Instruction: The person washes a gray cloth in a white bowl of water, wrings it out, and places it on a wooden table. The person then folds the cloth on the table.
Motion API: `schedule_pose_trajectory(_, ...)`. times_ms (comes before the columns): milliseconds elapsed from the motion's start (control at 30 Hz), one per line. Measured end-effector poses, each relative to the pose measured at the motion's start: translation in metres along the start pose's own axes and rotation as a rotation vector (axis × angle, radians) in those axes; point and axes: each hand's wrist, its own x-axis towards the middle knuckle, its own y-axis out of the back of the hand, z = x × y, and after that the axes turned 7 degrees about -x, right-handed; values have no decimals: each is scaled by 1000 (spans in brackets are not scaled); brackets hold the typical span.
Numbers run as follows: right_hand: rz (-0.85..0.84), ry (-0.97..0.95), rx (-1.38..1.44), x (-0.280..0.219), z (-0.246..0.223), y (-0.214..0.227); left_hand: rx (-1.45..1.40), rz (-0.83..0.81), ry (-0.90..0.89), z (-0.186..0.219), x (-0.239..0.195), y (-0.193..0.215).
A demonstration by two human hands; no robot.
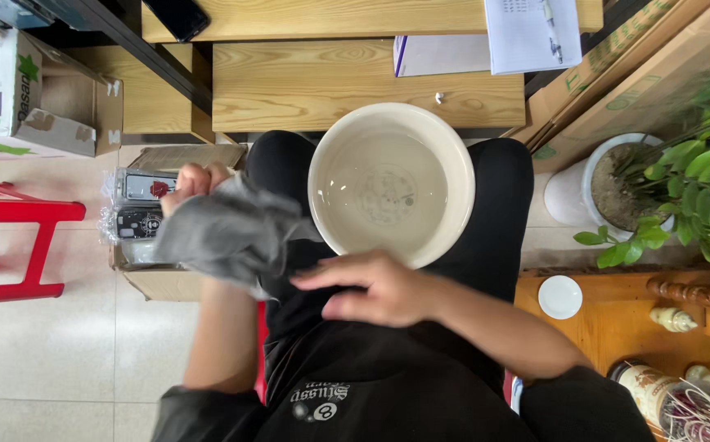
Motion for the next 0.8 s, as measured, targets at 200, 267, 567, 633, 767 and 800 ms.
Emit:
schedule_pose_trajectory(200,491,-448,-836,2,116,188,-18,29,832,4,-69,83)
schedule_pose_trajectory(267,361,-651,-872,7,135,216,-152,21,1072,-18,-110,118)
schedule_pose_trajectory(567,19,-1011,-813,18,205,245,164,-41,1601,-98,-121,74)
schedule_pose_trajectory(633,86,-975,-783,9,216,247,1008,88,1607,-95,-116,55)
schedule_pose_trajectory(767,187,-916,-751,2,202,256,650,67,1332,-85,-114,87)
schedule_pose_trajectory(800,220,-892,-726,0,191,259,608,-63,1290,-82,-108,90)
